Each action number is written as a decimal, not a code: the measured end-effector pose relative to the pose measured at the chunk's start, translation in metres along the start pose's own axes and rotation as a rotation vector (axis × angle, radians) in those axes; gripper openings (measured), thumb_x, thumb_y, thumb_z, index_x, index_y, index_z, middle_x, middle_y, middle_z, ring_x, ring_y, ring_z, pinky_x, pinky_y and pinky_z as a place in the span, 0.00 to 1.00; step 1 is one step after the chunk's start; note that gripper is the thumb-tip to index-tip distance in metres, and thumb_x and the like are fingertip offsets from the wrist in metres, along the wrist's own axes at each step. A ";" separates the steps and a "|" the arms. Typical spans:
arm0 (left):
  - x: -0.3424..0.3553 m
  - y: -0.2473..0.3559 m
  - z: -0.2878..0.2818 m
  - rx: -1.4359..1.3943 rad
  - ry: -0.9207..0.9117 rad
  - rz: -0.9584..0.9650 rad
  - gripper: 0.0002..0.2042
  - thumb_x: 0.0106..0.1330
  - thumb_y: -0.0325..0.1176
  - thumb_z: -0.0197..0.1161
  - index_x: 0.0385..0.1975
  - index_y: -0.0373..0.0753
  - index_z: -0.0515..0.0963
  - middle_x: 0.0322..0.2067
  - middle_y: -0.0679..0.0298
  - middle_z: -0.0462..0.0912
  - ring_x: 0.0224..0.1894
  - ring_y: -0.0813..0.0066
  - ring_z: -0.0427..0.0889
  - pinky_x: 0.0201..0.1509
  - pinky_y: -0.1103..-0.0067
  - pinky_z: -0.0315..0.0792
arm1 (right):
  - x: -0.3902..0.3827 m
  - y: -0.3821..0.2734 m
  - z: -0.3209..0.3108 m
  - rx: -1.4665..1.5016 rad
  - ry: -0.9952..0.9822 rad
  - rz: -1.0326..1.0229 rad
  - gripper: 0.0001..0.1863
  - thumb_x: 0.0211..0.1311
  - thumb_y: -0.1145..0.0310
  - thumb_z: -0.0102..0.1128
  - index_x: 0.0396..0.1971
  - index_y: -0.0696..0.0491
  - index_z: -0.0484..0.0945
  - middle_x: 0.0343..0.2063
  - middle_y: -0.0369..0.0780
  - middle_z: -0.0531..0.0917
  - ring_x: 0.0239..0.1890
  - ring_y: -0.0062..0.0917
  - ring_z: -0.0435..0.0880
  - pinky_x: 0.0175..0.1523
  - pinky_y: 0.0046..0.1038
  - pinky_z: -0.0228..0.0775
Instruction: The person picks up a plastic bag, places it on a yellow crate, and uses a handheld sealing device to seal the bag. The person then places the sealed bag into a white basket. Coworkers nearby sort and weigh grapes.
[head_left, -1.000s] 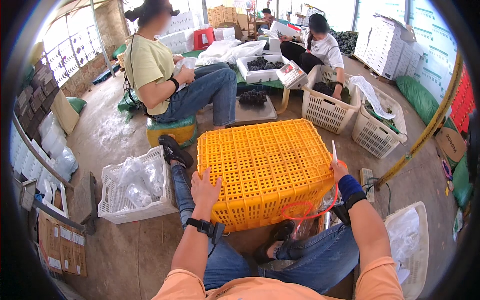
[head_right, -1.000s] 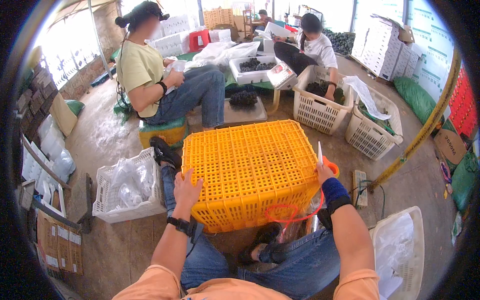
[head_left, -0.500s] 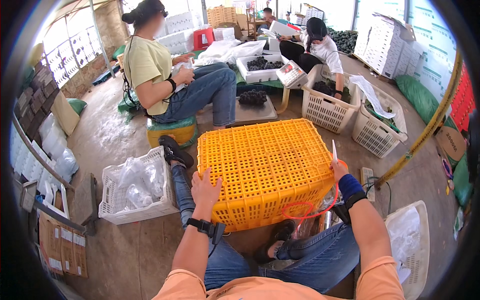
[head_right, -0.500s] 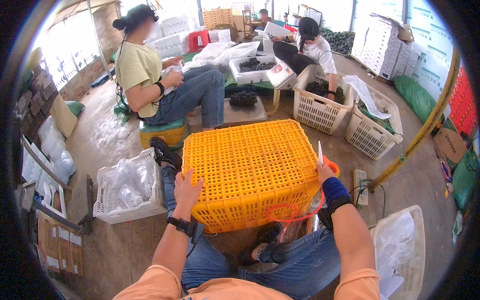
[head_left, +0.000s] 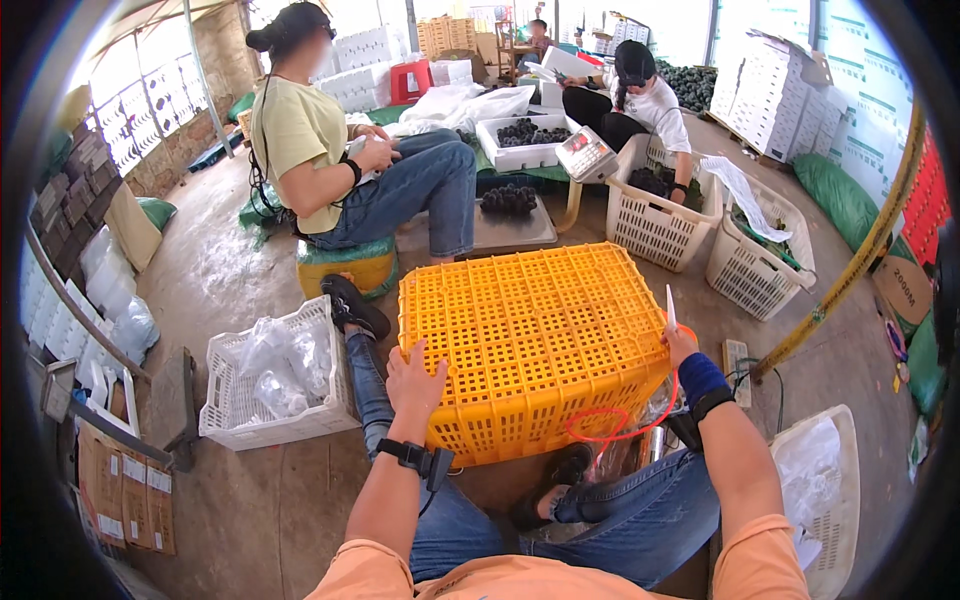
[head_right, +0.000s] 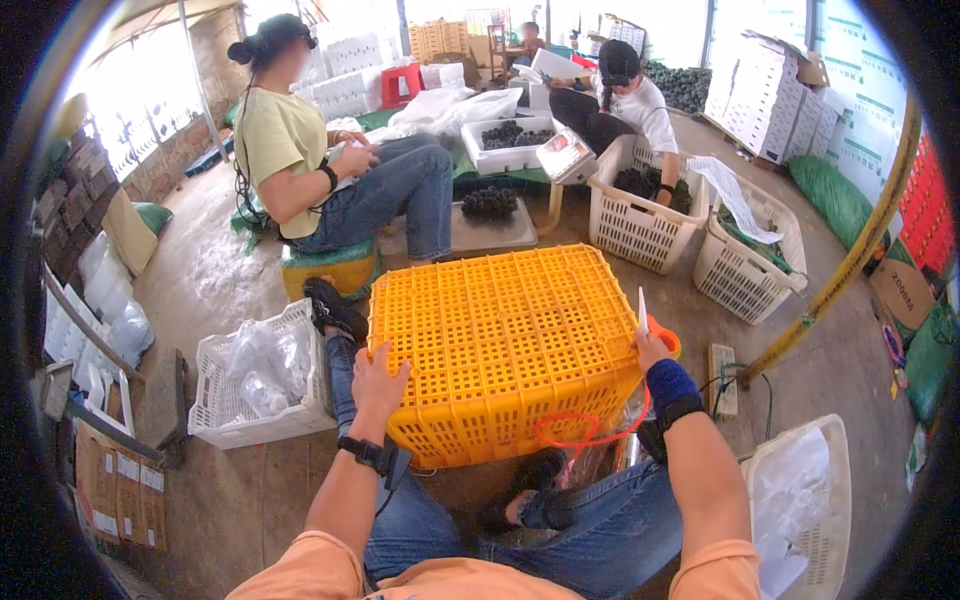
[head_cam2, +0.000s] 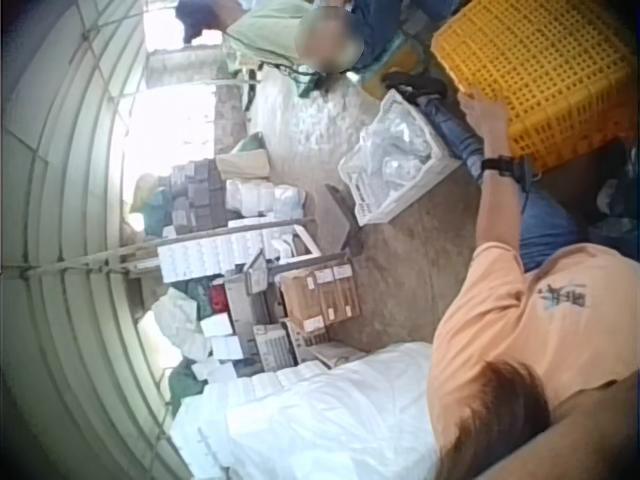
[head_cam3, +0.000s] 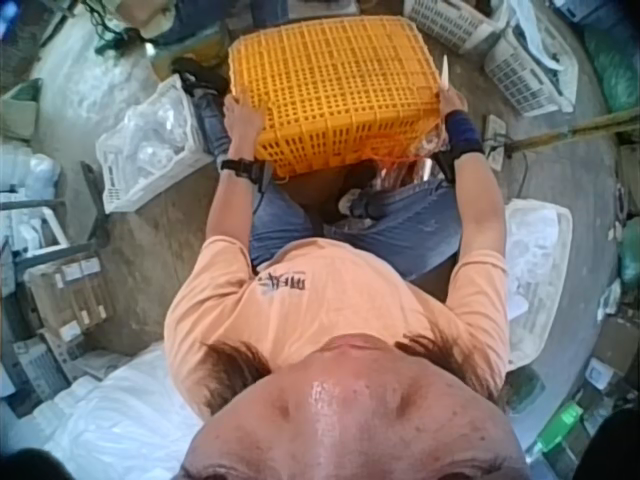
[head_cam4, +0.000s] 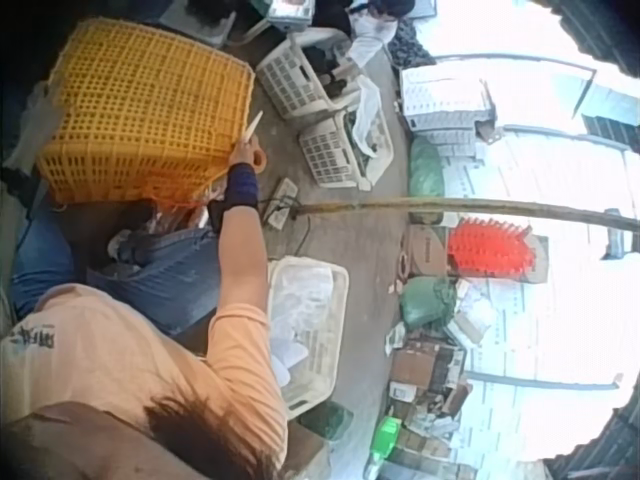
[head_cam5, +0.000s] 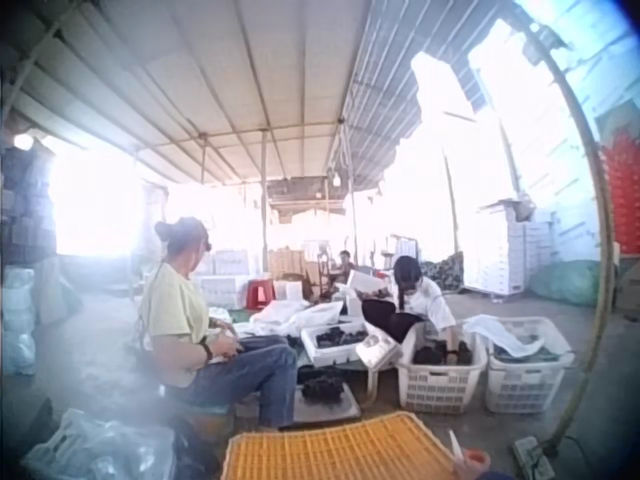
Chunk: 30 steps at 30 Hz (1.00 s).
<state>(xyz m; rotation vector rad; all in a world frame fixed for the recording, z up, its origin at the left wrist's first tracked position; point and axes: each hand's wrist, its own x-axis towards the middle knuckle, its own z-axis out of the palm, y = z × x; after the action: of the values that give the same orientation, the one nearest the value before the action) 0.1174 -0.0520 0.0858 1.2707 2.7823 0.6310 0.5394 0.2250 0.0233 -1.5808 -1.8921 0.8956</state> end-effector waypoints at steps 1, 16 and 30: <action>0.001 0.003 -0.002 -0.001 -0.025 -0.006 0.27 0.60 0.49 0.56 0.59 0.48 0.64 0.59 0.48 0.57 0.61 0.52 0.60 0.59 0.65 0.63 | 0.003 0.005 -0.001 0.009 0.006 0.002 0.24 0.67 0.49 0.39 0.25 0.54 0.73 0.22 0.38 0.73 0.29 0.26 0.73 0.40 0.28 0.63; 0.000 -0.003 0.005 -0.010 0.046 0.012 0.27 0.58 0.48 0.58 0.58 0.48 0.66 0.57 0.47 0.59 0.59 0.51 0.61 0.57 0.65 0.65 | -0.001 -0.005 0.000 -0.080 0.004 0.036 0.27 0.67 0.47 0.36 0.30 0.57 0.76 0.29 0.48 0.79 0.36 0.39 0.79 0.43 0.34 0.67; 0.000 -0.002 0.005 -0.020 0.033 -0.001 0.27 0.58 0.49 0.58 0.58 0.48 0.66 0.57 0.48 0.59 0.60 0.51 0.61 0.57 0.65 0.65 | -0.004 -0.009 -0.003 -0.070 -0.017 0.032 0.26 0.66 0.48 0.37 0.29 0.56 0.75 0.28 0.46 0.79 0.35 0.37 0.78 0.43 0.33 0.66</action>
<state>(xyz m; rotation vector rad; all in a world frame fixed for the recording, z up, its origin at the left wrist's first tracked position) 0.1165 -0.0517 0.0808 1.2675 2.7951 0.6834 0.5363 0.2209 0.0319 -1.6532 -1.9348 0.8674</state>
